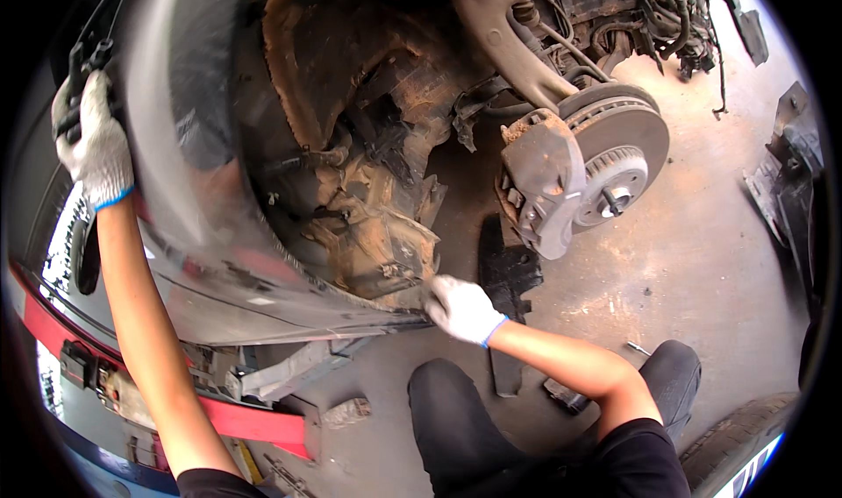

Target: The person works on the front suspension of a car, removing a plastic splash shield and manipulating bolts on the brake caliper and wheel hub. They use a power tool to remove fasteners and handle various suspension components.

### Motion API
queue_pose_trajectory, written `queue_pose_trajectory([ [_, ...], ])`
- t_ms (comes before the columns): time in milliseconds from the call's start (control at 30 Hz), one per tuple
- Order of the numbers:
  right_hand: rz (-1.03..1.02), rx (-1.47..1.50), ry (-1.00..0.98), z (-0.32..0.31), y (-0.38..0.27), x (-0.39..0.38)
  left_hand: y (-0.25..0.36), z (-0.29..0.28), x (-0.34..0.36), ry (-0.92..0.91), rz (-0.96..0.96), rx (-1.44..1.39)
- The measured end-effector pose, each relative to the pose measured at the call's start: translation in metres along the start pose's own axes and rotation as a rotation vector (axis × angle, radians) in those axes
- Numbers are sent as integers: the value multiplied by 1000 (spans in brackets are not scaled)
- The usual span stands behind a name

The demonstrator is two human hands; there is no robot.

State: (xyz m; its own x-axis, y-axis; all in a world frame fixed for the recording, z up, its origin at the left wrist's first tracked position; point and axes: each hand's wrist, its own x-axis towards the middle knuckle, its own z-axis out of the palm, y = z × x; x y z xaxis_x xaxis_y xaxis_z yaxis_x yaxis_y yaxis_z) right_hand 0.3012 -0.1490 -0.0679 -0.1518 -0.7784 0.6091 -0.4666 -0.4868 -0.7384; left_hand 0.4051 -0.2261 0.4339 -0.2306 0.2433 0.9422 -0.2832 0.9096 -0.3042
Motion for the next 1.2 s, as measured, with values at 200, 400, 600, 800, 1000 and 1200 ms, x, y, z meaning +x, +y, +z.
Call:
queue_pose_trajectory([
  [200,112,29,-18,-97,-42,-55,53,1,-43,125,-116,-264],
  [400,257,105,22,-181,-75,-75,240,30,-229,-475,-799,-746],
  [600,386,-204,-316,-201,-28,-118,299,109,-429,-881,-1482,-1315],
  [800,652,-500,-566,-195,13,-170,321,131,-502,-1242,-1408,-1378],
  [1000,735,-372,-367,-204,25,-160,296,121,-510,-1011,-2025,-1355],
  [1200,963,-125,522,-255,57,-131,265,132,-538,-693,-2286,-1311],
])
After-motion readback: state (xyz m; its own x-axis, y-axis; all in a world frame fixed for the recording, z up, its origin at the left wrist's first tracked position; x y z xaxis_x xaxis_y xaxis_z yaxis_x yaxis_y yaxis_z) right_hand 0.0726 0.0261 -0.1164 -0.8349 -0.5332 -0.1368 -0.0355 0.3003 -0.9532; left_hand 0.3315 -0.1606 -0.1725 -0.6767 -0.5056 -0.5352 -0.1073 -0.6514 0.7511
